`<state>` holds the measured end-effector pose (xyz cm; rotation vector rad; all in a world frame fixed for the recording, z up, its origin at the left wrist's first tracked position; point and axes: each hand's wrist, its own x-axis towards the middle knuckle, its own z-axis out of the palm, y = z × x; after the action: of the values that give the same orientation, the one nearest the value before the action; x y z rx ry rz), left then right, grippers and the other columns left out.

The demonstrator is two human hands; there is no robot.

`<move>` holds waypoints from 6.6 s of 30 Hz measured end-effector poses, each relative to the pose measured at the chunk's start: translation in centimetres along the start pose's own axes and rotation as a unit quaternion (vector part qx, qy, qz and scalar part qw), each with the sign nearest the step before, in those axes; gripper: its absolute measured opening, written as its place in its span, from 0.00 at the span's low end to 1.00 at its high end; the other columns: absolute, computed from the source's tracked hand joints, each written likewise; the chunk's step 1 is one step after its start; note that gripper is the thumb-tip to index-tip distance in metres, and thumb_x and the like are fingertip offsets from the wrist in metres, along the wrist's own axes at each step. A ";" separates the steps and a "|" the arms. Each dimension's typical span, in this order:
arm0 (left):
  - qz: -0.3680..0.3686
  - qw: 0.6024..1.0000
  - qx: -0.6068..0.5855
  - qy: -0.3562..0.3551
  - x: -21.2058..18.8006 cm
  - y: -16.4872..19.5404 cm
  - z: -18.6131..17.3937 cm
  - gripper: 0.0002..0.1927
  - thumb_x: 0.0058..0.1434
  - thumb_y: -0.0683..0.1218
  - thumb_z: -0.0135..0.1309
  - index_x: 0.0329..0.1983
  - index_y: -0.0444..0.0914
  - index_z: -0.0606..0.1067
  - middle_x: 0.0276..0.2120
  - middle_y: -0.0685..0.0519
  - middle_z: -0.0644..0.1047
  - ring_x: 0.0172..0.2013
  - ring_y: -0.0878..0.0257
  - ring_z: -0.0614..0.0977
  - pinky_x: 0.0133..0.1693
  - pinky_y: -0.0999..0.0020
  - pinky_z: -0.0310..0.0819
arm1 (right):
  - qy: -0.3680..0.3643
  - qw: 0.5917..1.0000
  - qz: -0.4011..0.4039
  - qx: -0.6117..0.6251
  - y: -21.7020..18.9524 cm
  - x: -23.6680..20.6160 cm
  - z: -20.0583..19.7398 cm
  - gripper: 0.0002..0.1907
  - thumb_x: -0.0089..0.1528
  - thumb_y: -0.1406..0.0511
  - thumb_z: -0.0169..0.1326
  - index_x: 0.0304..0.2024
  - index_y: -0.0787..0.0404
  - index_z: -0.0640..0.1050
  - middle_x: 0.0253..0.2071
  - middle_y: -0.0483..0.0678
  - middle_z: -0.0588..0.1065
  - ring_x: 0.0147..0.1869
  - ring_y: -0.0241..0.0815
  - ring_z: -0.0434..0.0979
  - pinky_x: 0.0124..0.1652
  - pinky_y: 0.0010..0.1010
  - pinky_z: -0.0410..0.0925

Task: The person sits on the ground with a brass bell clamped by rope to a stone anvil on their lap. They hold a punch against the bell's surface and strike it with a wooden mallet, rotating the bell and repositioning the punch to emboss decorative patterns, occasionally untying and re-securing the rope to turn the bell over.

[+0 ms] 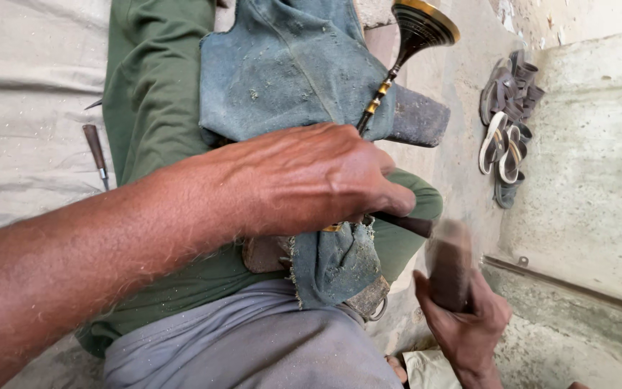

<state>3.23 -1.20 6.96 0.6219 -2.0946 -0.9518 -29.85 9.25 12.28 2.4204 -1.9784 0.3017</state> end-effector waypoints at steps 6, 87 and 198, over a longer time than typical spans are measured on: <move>0.022 1.000 -0.011 0.009 -0.4 0.2 -0.1 0.09 0.63 0.45 0.48 0.40 0.44 0.79 0.28 0.47 0.76 0.32 0.48 0.82 0.30 0.50 0.72 | 0.056 0.997 -0.058 -0.002 0.7 -0.2 0.9 0.17 0.50 0.65 0.73 0.32 0.65 0.78 0.26 0.48 0.76 0.27 0.38 0.75 0.32 0.30 0.69; -0.182 0.905 -0.146 0.355 -4.0 0.1 4.1 0.21 0.59 0.41 0.68 0.54 0.33 0.77 0.35 0.53 0.80 0.33 0.70 0.80 0.33 0.76 0.79 | -0.265 0.938 -0.206 -0.086 -6.2 21.1 -5.8 0.33 0.55 0.69 0.65 0.64 0.61 0.76 0.45 0.54 0.81 0.42 0.46 0.85 0.46 0.34 0.78; -0.233 0.808 -0.221 0.494 -1.9 0.4 7.1 0.15 0.65 0.36 0.64 0.41 0.32 0.67 0.33 0.52 0.78 0.35 0.74 0.81 0.35 0.79 0.82 | -0.232 0.955 -0.163 -0.086 4.2 25.7 -5.2 0.20 0.67 0.70 0.59 0.62 0.66 0.74 0.39 0.57 0.79 0.37 0.45 0.80 0.35 0.34 0.72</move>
<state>-1.24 3.35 3.23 1.0994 -0.7629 -1.0082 -29.84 -15.93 20.73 2.8194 -1.5871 -0.4621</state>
